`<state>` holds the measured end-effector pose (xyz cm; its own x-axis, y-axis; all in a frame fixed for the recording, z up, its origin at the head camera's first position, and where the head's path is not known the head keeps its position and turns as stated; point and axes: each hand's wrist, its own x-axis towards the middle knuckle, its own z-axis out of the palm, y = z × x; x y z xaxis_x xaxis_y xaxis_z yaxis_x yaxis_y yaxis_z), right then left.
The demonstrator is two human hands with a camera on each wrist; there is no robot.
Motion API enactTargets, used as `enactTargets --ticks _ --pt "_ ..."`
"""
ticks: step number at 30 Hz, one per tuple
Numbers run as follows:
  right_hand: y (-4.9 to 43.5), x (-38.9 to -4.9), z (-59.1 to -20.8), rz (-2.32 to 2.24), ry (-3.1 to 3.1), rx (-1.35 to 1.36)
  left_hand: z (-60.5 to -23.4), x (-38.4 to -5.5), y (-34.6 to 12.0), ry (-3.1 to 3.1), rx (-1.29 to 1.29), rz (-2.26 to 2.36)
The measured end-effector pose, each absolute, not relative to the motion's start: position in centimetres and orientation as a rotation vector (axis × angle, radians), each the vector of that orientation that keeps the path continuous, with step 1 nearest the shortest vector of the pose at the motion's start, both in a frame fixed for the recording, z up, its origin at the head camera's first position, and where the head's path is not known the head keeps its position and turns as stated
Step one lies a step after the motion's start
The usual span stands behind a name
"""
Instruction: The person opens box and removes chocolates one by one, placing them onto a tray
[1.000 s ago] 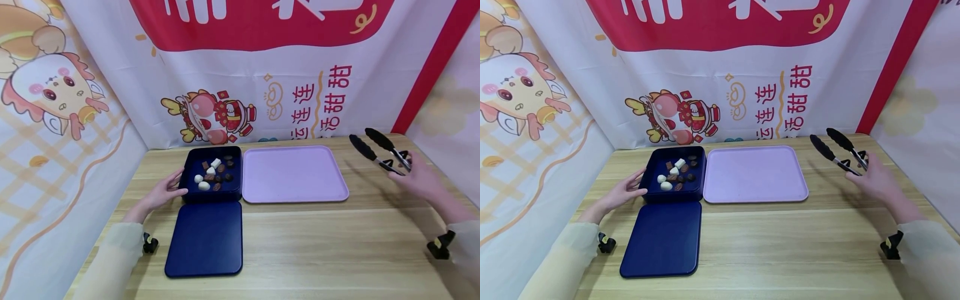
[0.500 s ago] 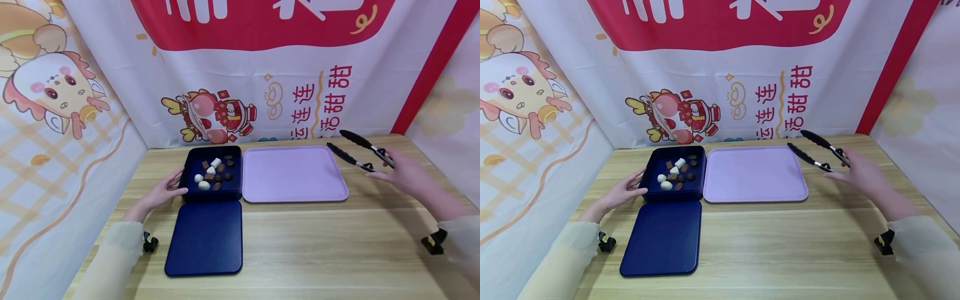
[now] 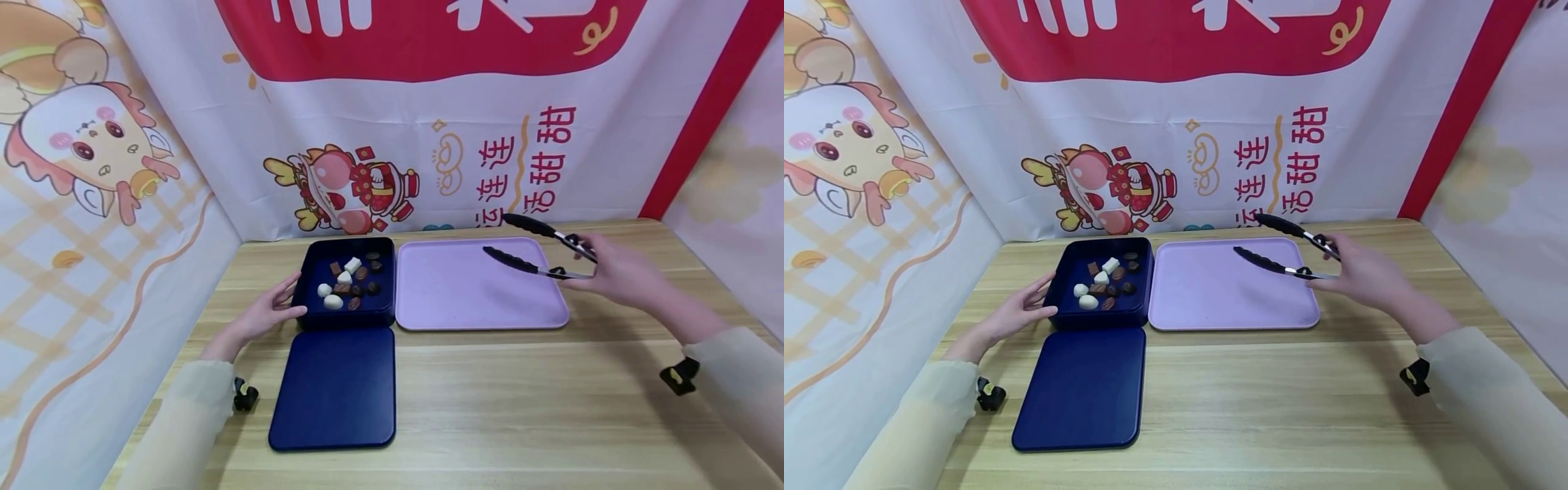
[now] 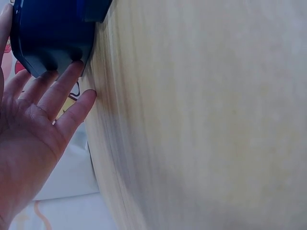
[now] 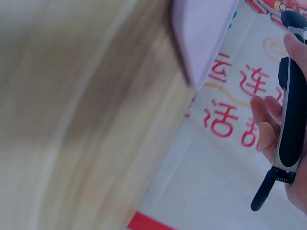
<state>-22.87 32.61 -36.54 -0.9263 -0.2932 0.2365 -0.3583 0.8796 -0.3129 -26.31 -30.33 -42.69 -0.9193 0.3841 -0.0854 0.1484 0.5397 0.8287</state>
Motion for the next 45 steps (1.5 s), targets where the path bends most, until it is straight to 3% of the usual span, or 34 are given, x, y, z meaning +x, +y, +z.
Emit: enactTargets --ticks 13,21,45 --pt "27.8 -25.5 -33.2 0.475 -3.003 0.581 -42.5 -26.3 -30.2 2.507 0.441 1.335" --pt "25.4 -27.2 -32.3 0.434 -2.941 0.742 -42.3 -26.1 -30.2 2.49 0.418 1.328" --pt "17.0 -31.9 -29.2 0.371 -2.947 0.898 -42.4 -26.0 -30.1 2.489 0.407 1.337"
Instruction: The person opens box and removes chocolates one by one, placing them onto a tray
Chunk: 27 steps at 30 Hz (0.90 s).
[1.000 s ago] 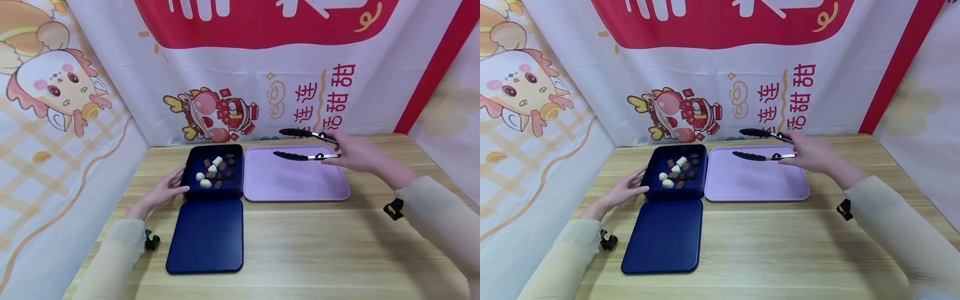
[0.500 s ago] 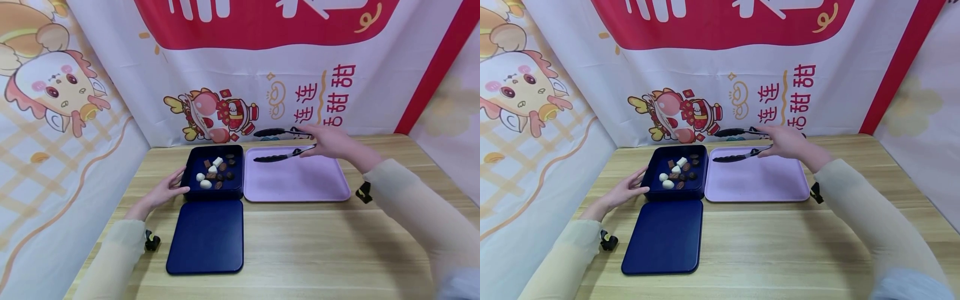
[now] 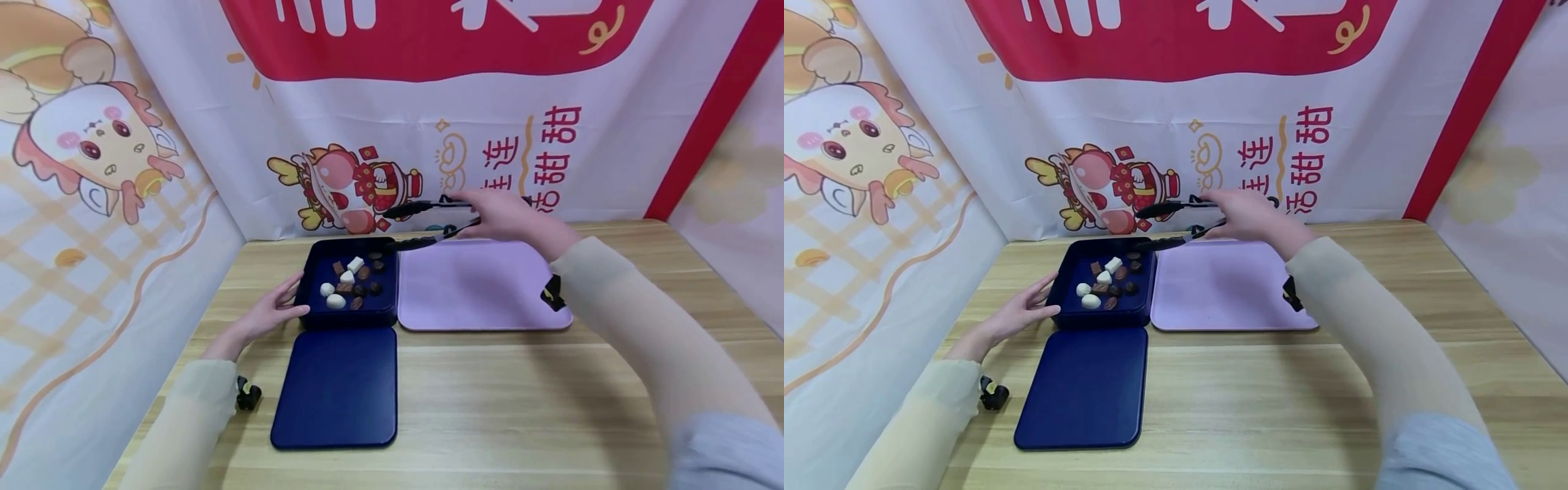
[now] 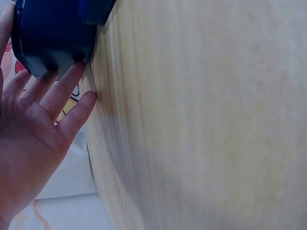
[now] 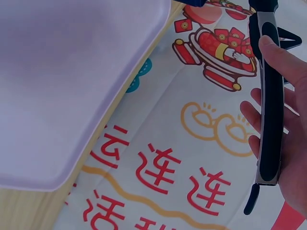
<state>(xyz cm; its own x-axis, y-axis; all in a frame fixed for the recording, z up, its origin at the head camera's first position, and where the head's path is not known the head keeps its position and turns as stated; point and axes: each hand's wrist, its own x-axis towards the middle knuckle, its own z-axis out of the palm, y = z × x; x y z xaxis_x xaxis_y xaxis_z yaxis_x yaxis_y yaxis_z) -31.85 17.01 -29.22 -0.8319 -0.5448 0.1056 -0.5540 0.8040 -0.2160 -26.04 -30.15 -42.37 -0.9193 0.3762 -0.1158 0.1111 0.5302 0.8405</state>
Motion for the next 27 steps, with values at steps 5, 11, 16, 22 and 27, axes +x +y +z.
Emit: enactTargets --ticks 5,11,16,22,27 --pt "15.4 -32.2 -28.7 0.322 -2.965 0.934 -42.6 -26.4 -30.2 2.498 0.421 1.327" --pt "13.5 -32.6 -28.7 0.222 -2.926 1.019 -42.8 -26.6 -30.5 2.5 0.42 1.323" --pt "11.5 -32.9 -29.3 0.2 -2.88 1.101 -42.8 -26.6 -30.5 2.499 0.435 1.324" --pt "9.2 -32.6 -30.4 0.153 -2.878 1.203 -42.9 -26.6 -30.4 2.497 0.445 1.323" --pt "7.6 -32.1 -31.1 0.124 -2.858 1.28 -42.8 -26.6 -30.4 2.493 0.44 1.332"
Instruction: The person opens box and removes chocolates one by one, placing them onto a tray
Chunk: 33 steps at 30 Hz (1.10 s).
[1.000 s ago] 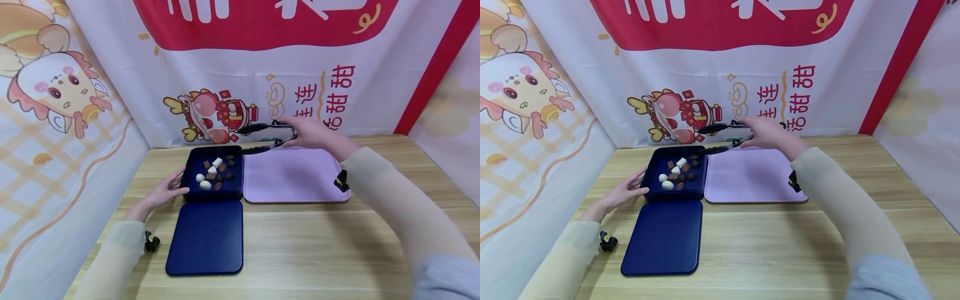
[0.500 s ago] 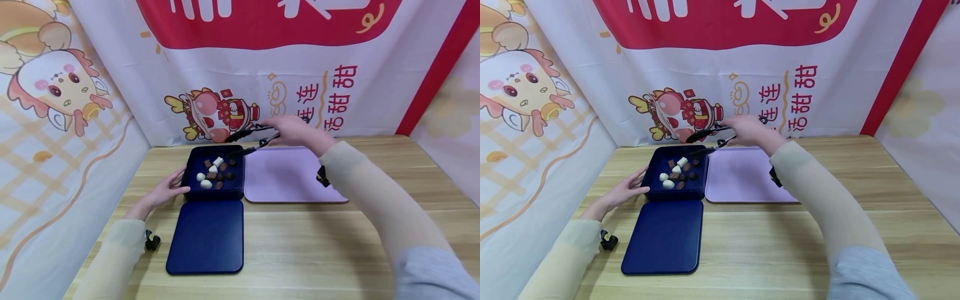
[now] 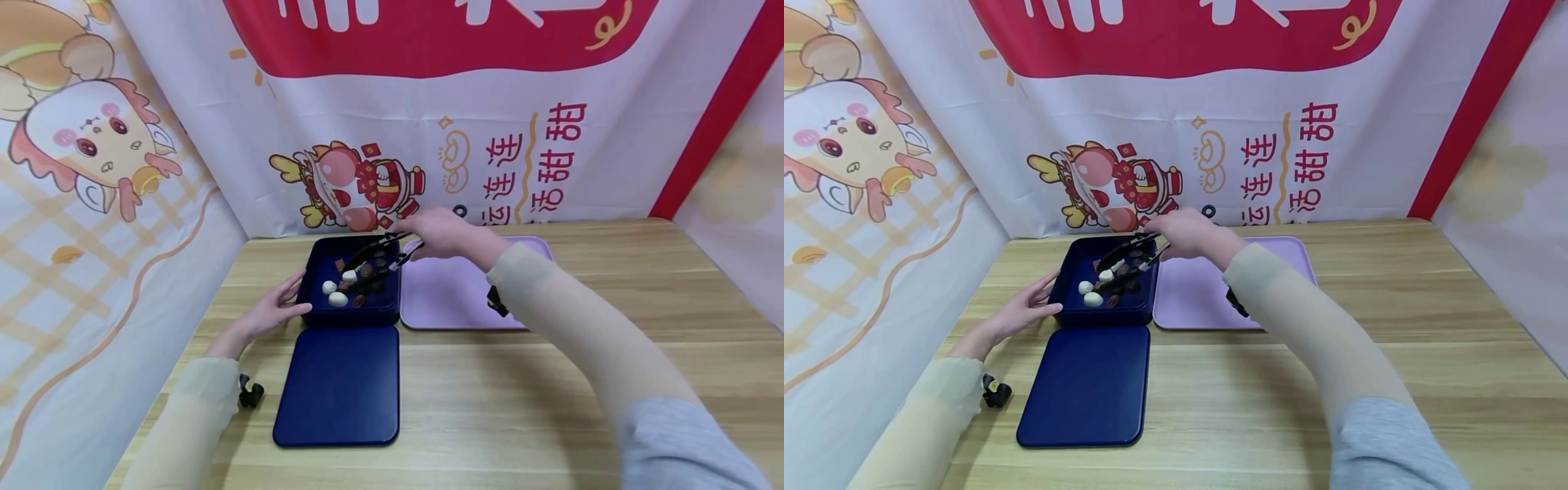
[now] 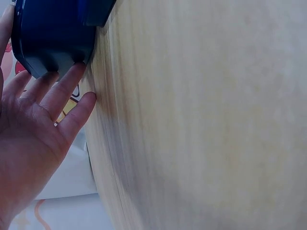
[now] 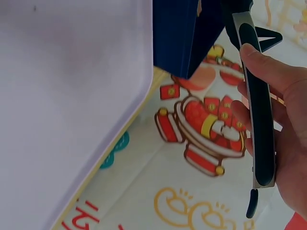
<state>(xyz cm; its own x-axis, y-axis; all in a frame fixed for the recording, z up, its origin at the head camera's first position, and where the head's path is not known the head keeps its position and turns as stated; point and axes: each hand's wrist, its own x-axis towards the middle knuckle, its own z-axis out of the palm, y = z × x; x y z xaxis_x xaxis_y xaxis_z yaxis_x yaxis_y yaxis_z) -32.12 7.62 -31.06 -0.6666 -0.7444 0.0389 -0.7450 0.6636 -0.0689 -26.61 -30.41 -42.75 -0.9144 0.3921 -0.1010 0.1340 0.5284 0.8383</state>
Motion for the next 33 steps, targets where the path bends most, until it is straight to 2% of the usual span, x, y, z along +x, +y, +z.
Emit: enactTargets --ticks 5,33 --pt "6.3 -31.6 -31.6 0.103 -2.852 1.351 -42.5 -26.5 -30.5 2.492 0.438 1.326" --pt "3.0 -30.8 -33.5 -0.109 -2.921 1.276 -42.6 -26.3 -30.3 2.498 0.397 1.303"
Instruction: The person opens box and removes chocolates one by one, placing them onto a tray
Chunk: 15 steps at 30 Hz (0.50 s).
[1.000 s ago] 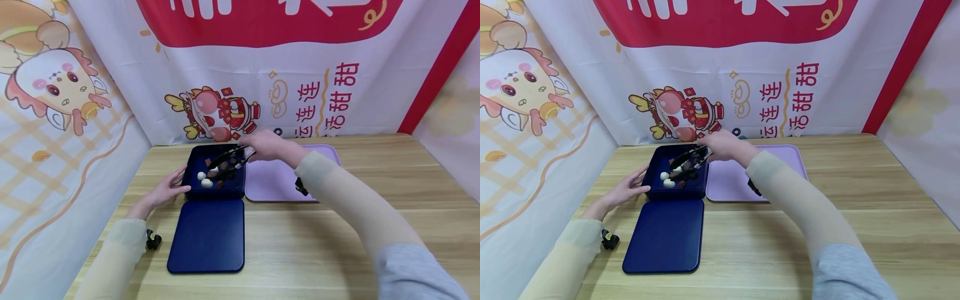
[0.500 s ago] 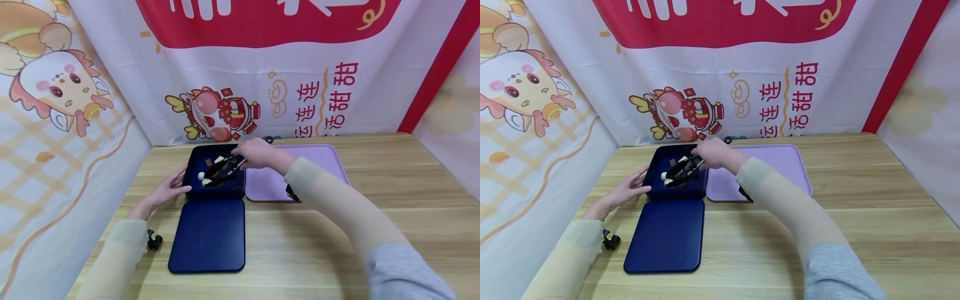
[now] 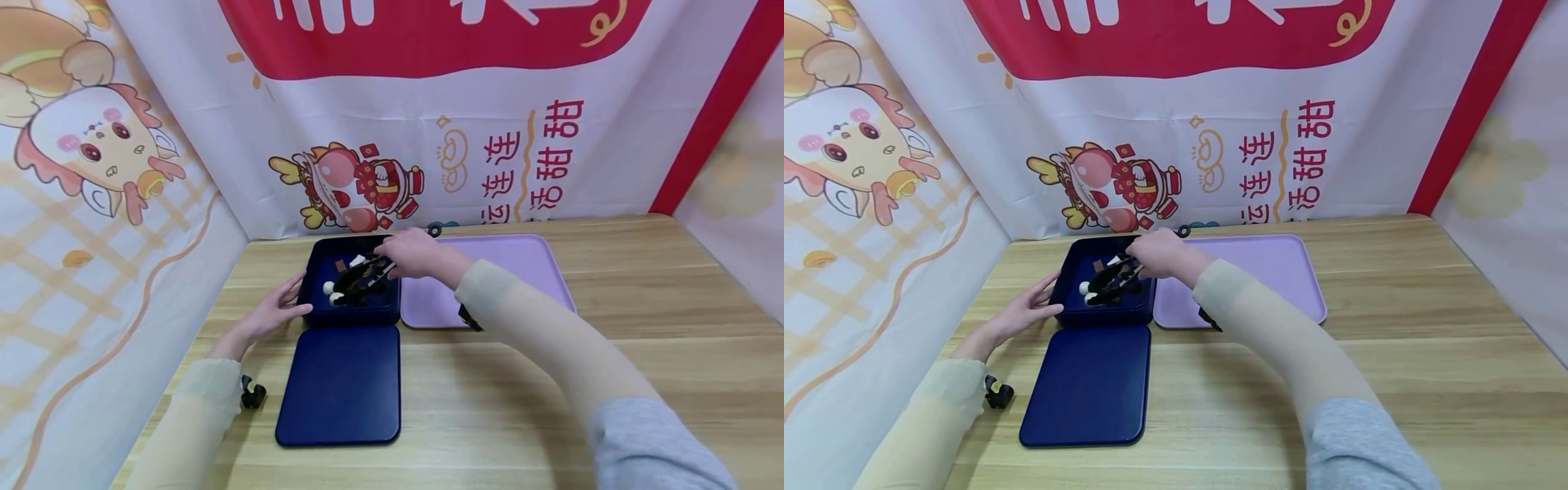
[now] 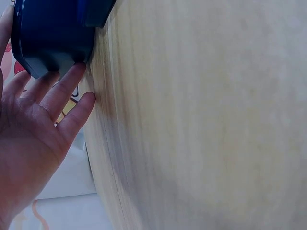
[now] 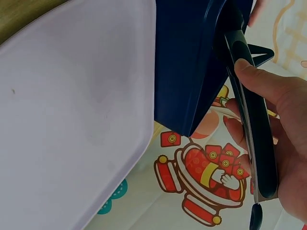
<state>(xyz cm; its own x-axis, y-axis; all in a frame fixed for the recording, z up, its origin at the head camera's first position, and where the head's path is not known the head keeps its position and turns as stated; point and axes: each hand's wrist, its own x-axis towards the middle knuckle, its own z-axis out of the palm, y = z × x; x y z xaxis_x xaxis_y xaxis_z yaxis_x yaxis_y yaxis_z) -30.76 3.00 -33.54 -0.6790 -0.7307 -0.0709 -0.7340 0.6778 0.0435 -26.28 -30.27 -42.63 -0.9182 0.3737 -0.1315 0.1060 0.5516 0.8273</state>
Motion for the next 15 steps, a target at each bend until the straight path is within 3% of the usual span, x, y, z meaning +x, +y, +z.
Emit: enactTargets --ticks 15 --pt "2.48 -30.35 -34.09 0.081 2.803 -1.209 -42.66 -26.18 -30.31 2.494 0.385 1.311"
